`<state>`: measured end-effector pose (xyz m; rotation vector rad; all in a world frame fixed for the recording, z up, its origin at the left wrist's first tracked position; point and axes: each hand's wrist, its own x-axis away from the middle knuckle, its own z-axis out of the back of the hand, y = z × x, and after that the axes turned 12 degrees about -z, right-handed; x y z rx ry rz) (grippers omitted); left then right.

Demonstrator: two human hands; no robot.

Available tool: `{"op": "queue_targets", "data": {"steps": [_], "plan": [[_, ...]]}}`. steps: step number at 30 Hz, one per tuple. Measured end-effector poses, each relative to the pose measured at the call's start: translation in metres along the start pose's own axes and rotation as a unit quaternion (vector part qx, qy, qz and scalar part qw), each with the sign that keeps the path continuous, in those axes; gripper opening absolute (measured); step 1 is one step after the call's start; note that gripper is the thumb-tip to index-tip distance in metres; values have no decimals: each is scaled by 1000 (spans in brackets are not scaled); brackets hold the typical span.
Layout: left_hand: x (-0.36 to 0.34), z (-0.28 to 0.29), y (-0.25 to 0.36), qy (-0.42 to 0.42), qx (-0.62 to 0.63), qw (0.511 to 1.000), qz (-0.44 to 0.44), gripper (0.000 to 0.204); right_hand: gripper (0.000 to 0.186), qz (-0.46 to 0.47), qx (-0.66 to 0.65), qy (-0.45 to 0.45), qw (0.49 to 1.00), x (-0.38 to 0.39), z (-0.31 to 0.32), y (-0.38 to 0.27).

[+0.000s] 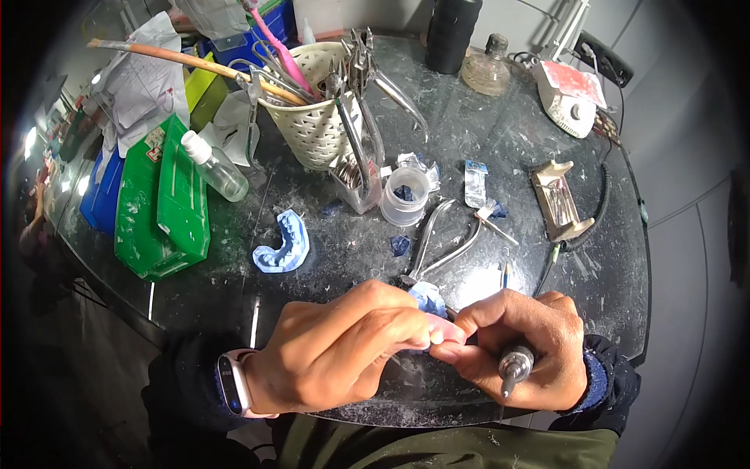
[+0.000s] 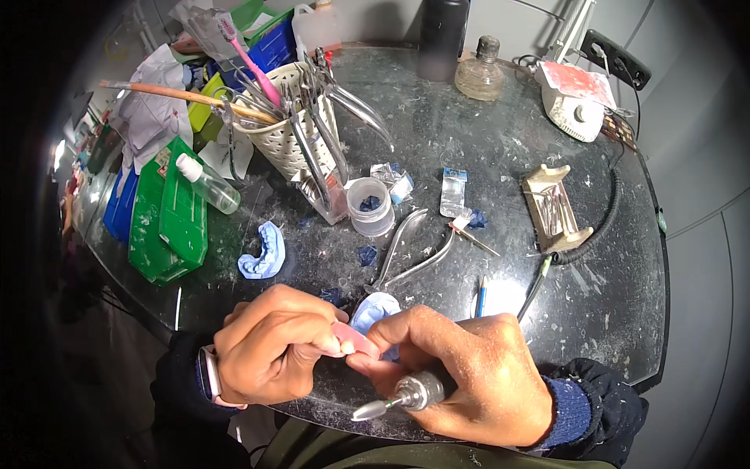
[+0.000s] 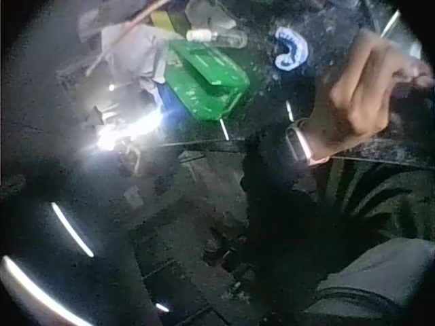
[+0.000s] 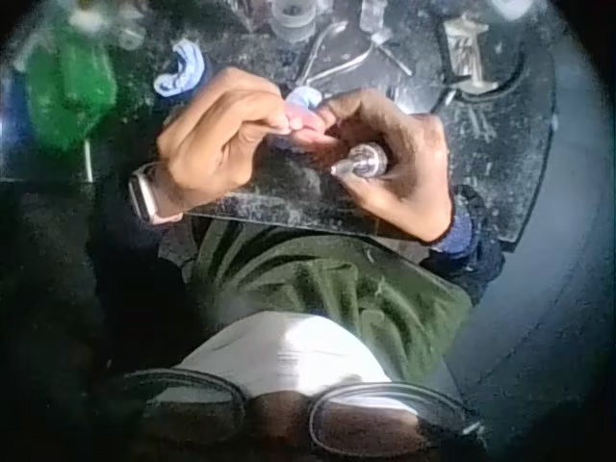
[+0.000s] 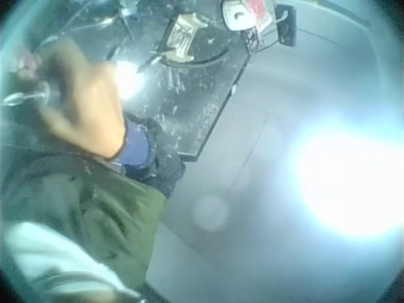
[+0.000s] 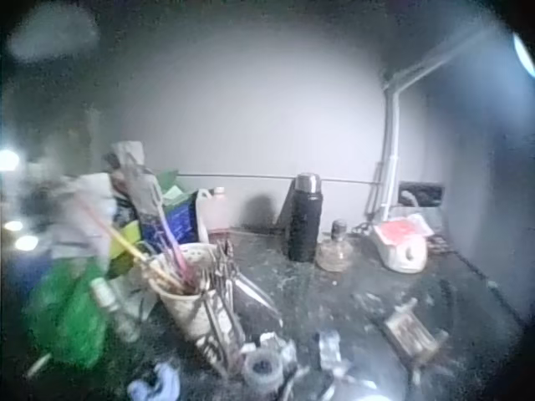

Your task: The person uses a rotary tool to shape the edges of a pink dental prosthetic base, then marks a stone dental model with a blue pencil and fits the prosthetic onto the model.

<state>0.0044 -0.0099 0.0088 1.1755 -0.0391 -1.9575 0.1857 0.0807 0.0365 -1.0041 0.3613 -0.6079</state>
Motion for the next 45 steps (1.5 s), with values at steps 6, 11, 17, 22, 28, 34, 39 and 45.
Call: {"op": "queue_targets", "data": {"steps": [6, 11, 17, 22, 28, 34, 39, 45], "plan": [[6, -3, -8, 37, 101, 994, 32, 20, 15, 9, -7, 17, 1000, -2, 0, -5], [6, -2, -12, 123, 141, 982, 29, 25, 15, -27, -65, 35, 997, -2, 3, -8], [4, -1, -11, 102, 79, 991, -27, 22, 16, -32, -38, 23, 998, -1, 3, -9], [2, 8, -7, 54, 154, 985, 62, 21, 22, -28, -58, -30, 998, 0, 11, -2], [6, 2, 2, 95, 569, 761, 298, 20, 15, -63, -101, 56, 991, -4, 5, -4], [15, -4, -4, 102, 540, 799, 244, 31, 48, -10, 161, 41, 986, -6, 9, 9], [15, -10, -3, 111, 507, 823, 232, 34, 45, -39, 193, -3, 980, -5, 6, 7], [16, -10, -8, 91, 440, 876, 176, 33, 45, -64, 182, -7, 981, -4, 3, 6]]}}
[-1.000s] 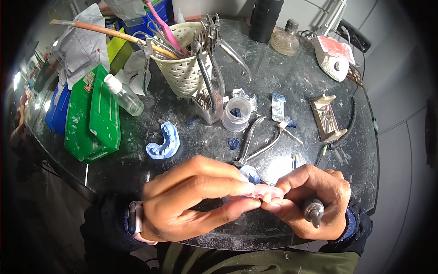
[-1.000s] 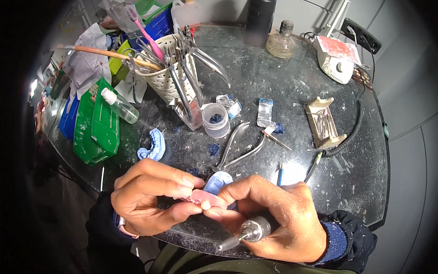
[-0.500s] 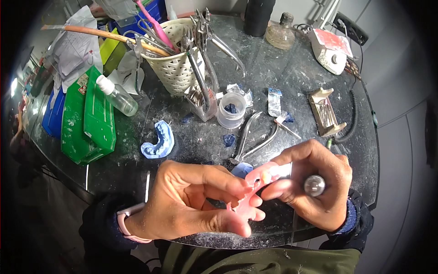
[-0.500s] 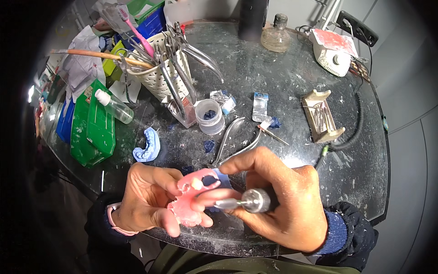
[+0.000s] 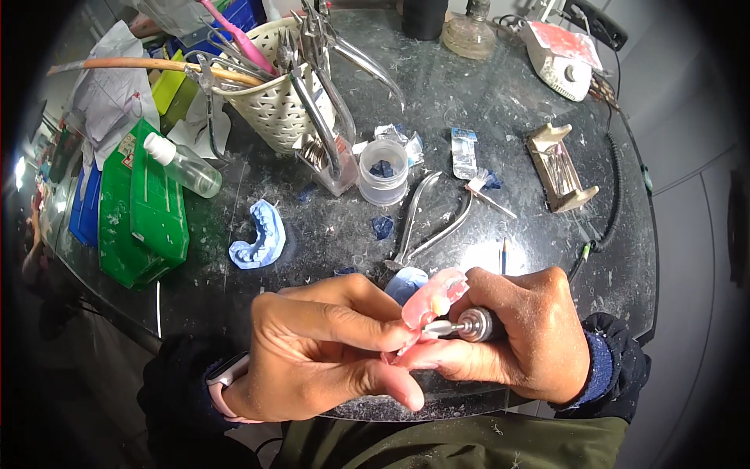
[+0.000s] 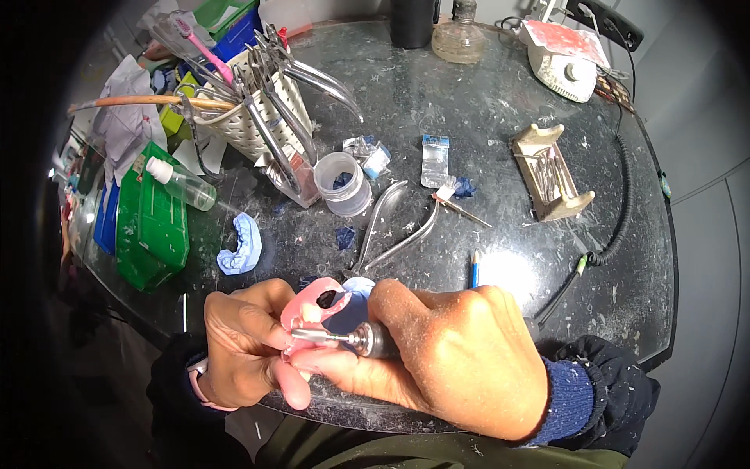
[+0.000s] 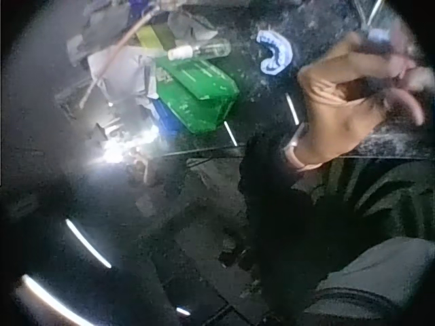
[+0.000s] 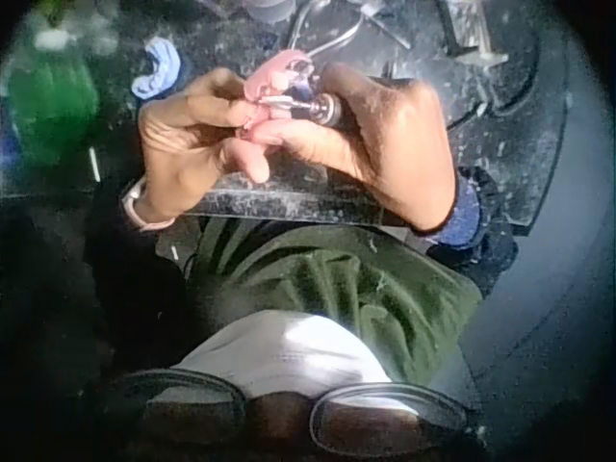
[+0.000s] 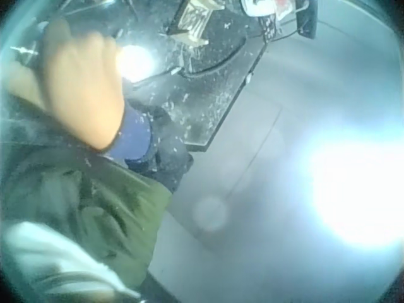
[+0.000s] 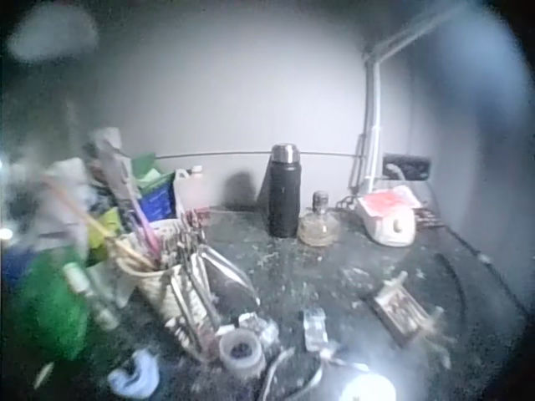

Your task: The person uses a rotary tool to shape the edges of a pink dental prosthetic base, then marks a stone dental model with a blue pencil and fits the prosthetic onto the model.

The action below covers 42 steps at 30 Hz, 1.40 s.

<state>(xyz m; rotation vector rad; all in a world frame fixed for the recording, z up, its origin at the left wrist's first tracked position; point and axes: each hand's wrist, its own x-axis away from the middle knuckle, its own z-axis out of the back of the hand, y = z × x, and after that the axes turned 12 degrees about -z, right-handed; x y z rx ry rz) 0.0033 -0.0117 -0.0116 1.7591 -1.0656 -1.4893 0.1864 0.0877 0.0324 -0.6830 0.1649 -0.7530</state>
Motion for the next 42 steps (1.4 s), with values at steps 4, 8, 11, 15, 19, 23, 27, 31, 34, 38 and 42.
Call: {"op": "queue_targets", "data": {"steps": [4, 8, 11, 15, 19, 23, 27, 31, 34, 38, 42], "plan": [[2, -2, -2, 19, 17, 1000, 4, 33, 46, 0, -7, -1, 1000, -1, 0, 1], [3, -5, -3, 26, 37, 999, 16, 33, 44, 14, 18, -8, 1000, 2, -3, 4], [5, -5, -3, 30, 47, 998, 24, 33, 41, 35, 23, -20, 999, 0, -1, 3], [4, -5, 0, 36, 63, 996, 45, 31, 37, 23, 21, -21, 999, -1, 2, 0], [4, -5, -1, 39, 64, 996, 56, 30, 39, 47, 44, -15, 998, 0, -1, 2], [5, -5, -1, 35, 64, 996, 58, 29, 40, 42, 51, -8, 998, -1, 1, 0], [7, -6, -2, 49, 82, 992, 78, 28, 41, 37, 51, -16, 998, -2, -1, 3], [5, -6, -3, 38, 81, 994, 56, 29, 42, 60, 60, -8, 996, 0, -2, 4], [6, -7, -1, 40, 88, 993, 73, 29, 42, 67, 46, 10, 997, -1, -2, 4], [6, -6, -4, 44, 104, 991, 70, 31, 40, 68, 53, 4, 996, 0, -4, 5], [6, -7, -2, 39, 96, 991, 80, 32, 39, 60, 59, 19, 996, 0, -1, 1]]}}
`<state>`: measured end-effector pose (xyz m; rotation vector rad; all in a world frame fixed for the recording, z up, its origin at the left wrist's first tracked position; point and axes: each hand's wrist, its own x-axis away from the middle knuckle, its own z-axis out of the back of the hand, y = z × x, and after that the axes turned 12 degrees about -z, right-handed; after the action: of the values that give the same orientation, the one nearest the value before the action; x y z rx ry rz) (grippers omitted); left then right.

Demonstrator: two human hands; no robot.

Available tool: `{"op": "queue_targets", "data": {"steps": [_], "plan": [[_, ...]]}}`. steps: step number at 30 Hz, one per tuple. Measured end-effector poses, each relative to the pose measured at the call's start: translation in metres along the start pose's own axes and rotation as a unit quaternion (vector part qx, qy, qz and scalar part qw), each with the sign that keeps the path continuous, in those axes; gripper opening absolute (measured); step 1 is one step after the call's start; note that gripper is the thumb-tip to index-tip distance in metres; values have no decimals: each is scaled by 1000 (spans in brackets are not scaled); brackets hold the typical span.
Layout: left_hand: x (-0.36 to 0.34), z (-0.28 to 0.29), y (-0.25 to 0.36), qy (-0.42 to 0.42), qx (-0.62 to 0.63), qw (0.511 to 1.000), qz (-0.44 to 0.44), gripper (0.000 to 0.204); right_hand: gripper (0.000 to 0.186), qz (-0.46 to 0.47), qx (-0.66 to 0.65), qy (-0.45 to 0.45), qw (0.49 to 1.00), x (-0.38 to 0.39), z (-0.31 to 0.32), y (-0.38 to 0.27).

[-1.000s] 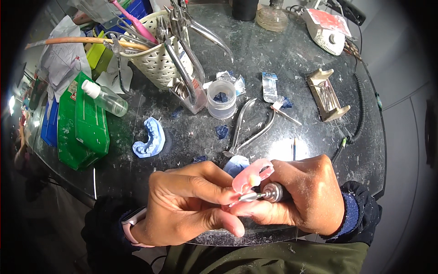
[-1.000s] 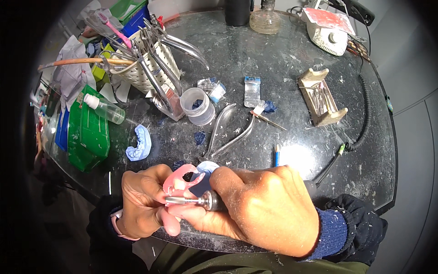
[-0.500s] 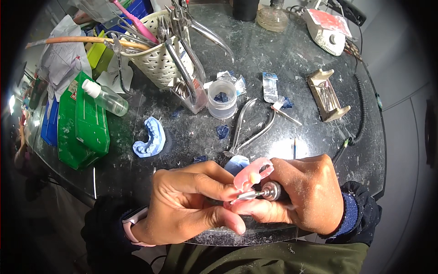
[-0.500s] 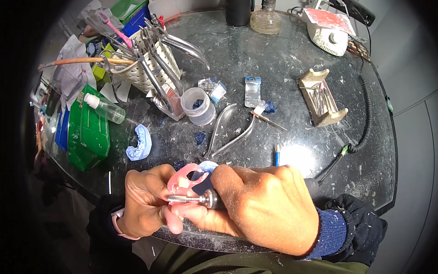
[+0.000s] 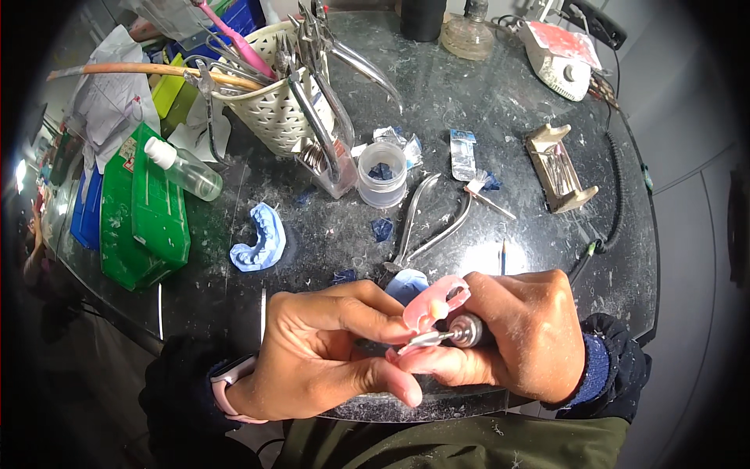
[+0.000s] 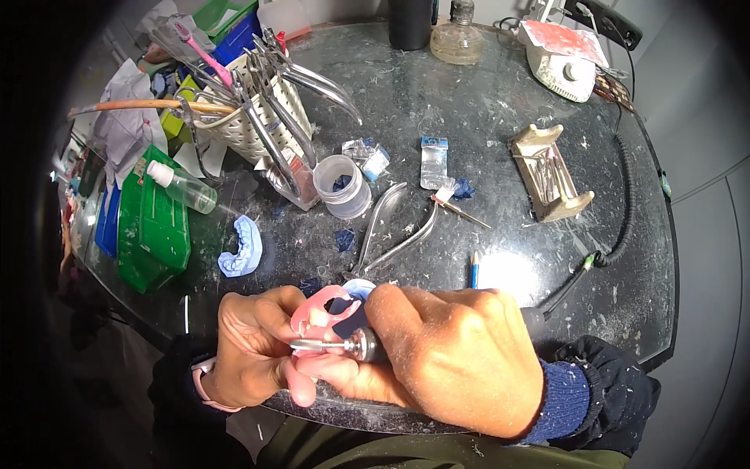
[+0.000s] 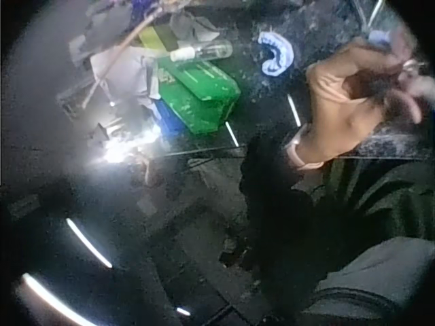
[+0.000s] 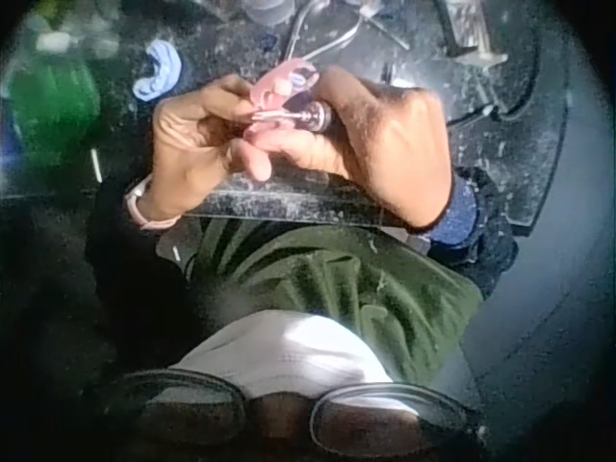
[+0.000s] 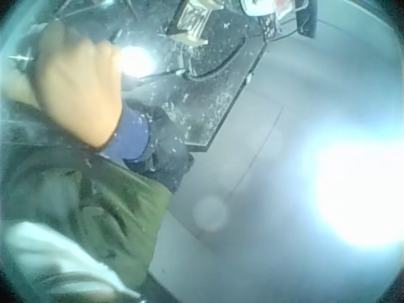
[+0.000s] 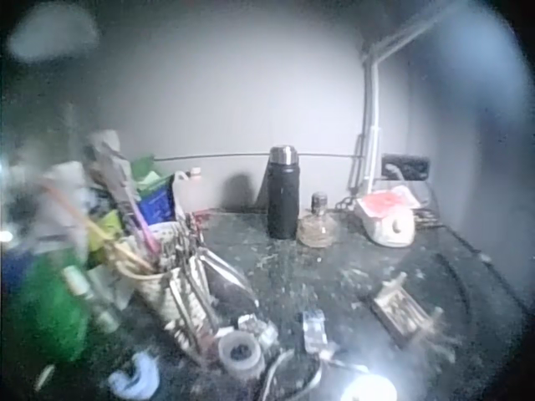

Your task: The person uses a rotary tool to shape the edges of a pink dental prosthetic base, then marks a stone dental model with a blue pencil and fits the prosthetic onto the model.

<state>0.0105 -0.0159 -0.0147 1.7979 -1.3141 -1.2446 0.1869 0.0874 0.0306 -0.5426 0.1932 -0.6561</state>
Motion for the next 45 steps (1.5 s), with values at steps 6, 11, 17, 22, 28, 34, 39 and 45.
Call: {"op": "queue_targets", "data": {"steps": [6, 11, 17, 22, 28, 34, 39, 45], "plan": [[1, 0, -1, 12, 30, 999, 4, 32, 39, 4, -3, -1, 1000, 0, -1, 0], [2, 1, -2, 9, 26, 1000, 7, 32, 40, -10, 0, -14, 1000, 1, -4, 1], [1, -1, -6, 18, 62, 998, -5, 32, 42, 12, -5, -18, 1000, 0, -2, 2], [0, -1, -7, 15, 53, 998, -16, 30, 43, -9, 7, -11, 1000, -1, -2, 2], [0, -2, -4, 13, 70, 997, -22, 28, 50, 47, -1, 61, 997, -1, 4, 5], [-1, -5, 11, 21, 52, 998, -5, 21, 39, 125, -96, 155, 975, -11, 4, -2], [-6, 1, 17, -2, -73, 997, -39, 20, 35, 106, -105, 143, 978, -6, 3, -1], [-5, 1, 18, 4, -140, 988, -71, 15, 32, 135, -97, 146, 975, -5, 4, 0]]}}
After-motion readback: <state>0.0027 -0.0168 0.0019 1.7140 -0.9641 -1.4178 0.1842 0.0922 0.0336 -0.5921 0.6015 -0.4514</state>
